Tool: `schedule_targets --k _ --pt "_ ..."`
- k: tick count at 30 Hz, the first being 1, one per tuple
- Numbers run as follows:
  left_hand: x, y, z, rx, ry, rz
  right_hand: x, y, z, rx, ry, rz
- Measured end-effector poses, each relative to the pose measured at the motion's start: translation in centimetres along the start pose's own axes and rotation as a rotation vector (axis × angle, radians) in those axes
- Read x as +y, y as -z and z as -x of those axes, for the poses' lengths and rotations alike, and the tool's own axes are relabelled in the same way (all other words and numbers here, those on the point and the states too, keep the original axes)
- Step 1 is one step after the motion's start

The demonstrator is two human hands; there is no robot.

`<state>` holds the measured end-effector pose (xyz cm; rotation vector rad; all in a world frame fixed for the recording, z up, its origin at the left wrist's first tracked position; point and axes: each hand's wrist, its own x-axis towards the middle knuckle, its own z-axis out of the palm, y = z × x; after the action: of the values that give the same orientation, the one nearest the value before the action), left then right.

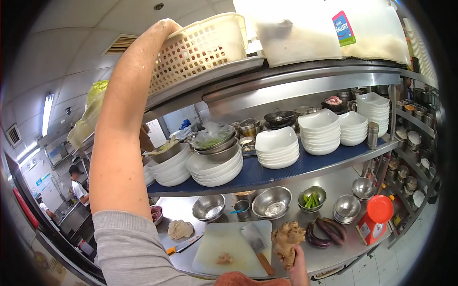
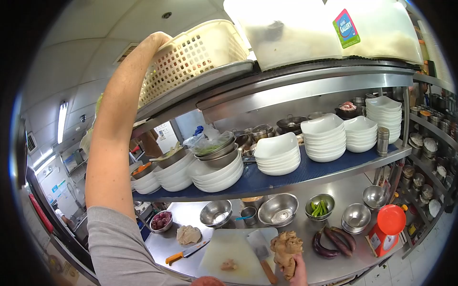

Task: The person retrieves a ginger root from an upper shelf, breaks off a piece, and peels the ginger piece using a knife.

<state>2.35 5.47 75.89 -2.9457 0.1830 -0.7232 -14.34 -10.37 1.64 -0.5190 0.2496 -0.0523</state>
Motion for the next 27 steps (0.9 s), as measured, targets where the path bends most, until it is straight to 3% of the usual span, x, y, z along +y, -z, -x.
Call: schedule_targets --k 7,17,19,23,25,27 --pt "-0.6 -0.3 -1.1 -0.019 0.025 0.042 0.2 -0.5 0.0 -0.001 -0.021 0.043" --pt "-0.9 -0.7 -1.1 -0.025 -0.134 0.008 -0.1 -2.7 1.0 -0.052 0.016 0.067" --pt "-0.9 -0.9 -0.8 0.009 -0.302 0.113 -0.1 -2.8 1.1 -0.056 0.006 0.066" --pt "-1.8 -1.0 -0.6 0.088 -0.426 0.403 -0.2 -2.0 1.1 -0.048 0.036 0.128" --pt "-3.9 0.2 -2.0 -0.028 -0.631 0.659 -0.3 -2.3 1.1 -0.075 0.031 0.148" --pt "-4.7 0.8 -1.2 -0.009 -0.654 0.726 -0.6 -3.5 1.8 -0.053 0.043 0.171"
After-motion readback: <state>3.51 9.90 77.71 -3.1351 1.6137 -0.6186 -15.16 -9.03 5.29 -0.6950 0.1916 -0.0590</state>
